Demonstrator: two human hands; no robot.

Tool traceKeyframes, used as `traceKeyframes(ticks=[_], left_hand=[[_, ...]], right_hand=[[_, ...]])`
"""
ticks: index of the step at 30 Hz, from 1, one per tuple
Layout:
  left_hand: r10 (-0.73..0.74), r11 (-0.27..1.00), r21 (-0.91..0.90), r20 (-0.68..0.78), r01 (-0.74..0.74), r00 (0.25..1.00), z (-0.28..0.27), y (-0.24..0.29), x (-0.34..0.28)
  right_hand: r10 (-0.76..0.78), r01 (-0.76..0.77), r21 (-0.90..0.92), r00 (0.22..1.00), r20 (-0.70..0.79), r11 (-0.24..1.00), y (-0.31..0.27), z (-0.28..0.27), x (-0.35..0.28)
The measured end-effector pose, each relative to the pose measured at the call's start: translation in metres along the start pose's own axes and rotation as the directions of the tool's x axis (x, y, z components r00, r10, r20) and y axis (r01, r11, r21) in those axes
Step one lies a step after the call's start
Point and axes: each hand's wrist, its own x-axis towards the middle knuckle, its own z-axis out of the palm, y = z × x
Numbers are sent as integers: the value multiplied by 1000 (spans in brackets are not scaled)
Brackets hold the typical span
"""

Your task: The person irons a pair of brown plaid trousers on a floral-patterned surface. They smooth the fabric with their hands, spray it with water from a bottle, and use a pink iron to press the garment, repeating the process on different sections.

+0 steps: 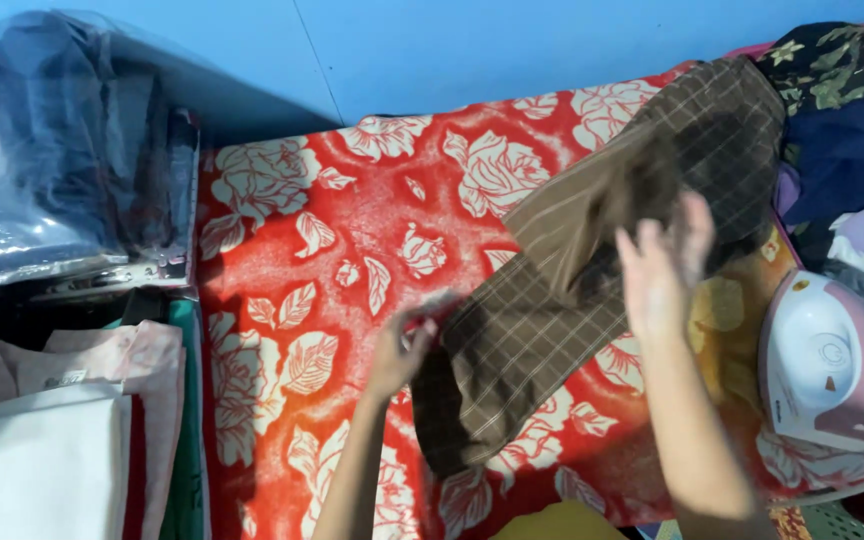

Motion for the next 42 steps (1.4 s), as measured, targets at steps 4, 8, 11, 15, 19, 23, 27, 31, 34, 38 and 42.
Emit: traceKeyframes(ticks=[4,8,11,15,19,23,27,31,34,38,42], left_hand=[[-50,733,681,56,-1,997,14,-55,-30],[-88,786,619,105,5,991,5,-53,-38],[-94,887,458,66,54,993,-5,-74,-45],[-146,929,311,-187,200,971,-25,-65,-60],[-81,952,254,-330,171,941,-81,-75,-66],[-95,929,272,-482,252,871,-137,-65,-67],[198,741,608,-604,286,772,-131,-95,-64],[430,580,810,-219,-82,876,-80,-54,-89],[162,504,858,-207,100,965,-60,-76,-97],[111,533,834,-236,143,965,-55,-83,-93],[214,845,535,-332,-3,919,-61,-86,-86]], right_hand=[[-267,243,-540,963,35,806,49,0,-129],[494,144,-749,670,555,646,67,26,-272],[350,744,-604,505,789,287,104,26,-291],[120,724,-541,548,828,428,98,59,-273],[57,658,-487,562,825,574,77,117,-266],[71,666,-372,433,899,647,124,160,-284],[412,169,-533,459,787,829,113,168,-256],[423,-378,-202,862,279,904,196,63,-127],[-160,53,-784,985,-60,619,203,-78,11],[-172,-443,-801,823,-541,402,235,-164,123],[282,-601,-140,552,-785,787,194,-104,149]])
